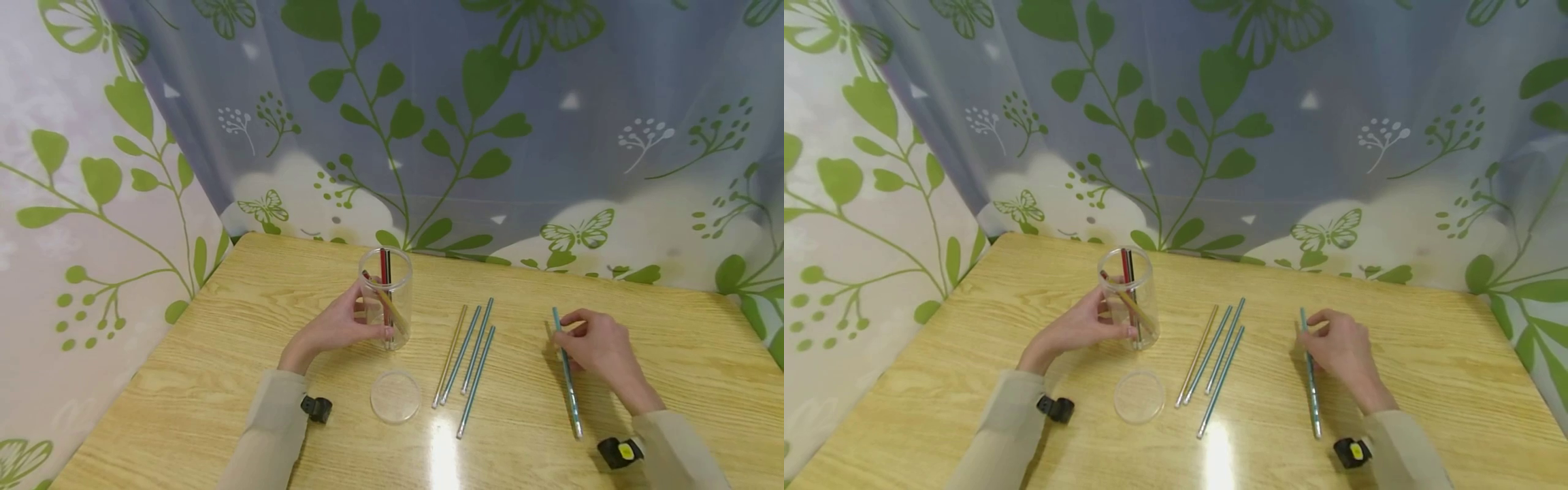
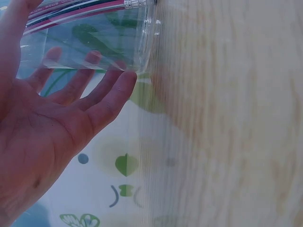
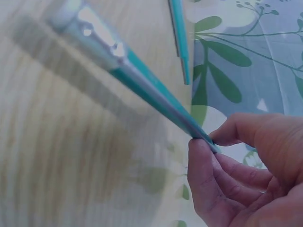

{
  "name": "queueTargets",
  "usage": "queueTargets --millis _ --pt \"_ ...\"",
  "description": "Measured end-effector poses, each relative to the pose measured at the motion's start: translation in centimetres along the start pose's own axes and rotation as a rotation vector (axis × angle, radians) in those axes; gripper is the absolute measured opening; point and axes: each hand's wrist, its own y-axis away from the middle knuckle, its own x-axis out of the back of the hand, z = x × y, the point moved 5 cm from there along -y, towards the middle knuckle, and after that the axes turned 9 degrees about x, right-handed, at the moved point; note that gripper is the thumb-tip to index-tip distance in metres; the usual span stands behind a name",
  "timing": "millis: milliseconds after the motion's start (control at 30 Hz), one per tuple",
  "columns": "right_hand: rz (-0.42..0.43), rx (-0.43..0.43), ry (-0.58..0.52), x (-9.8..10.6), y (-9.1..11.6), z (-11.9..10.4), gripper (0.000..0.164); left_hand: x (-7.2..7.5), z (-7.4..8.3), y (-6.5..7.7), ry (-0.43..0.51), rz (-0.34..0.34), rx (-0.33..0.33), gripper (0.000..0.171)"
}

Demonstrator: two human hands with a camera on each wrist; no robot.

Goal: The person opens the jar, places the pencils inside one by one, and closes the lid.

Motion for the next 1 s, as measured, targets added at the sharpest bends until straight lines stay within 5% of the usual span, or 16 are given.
queueTargets --millis 1000 --pt "0.347 0.247 -0.078 5.6 0.7 -7.7 0.038 0.1 0.1 0.0 0.008 -0.002 0.011 0.072"
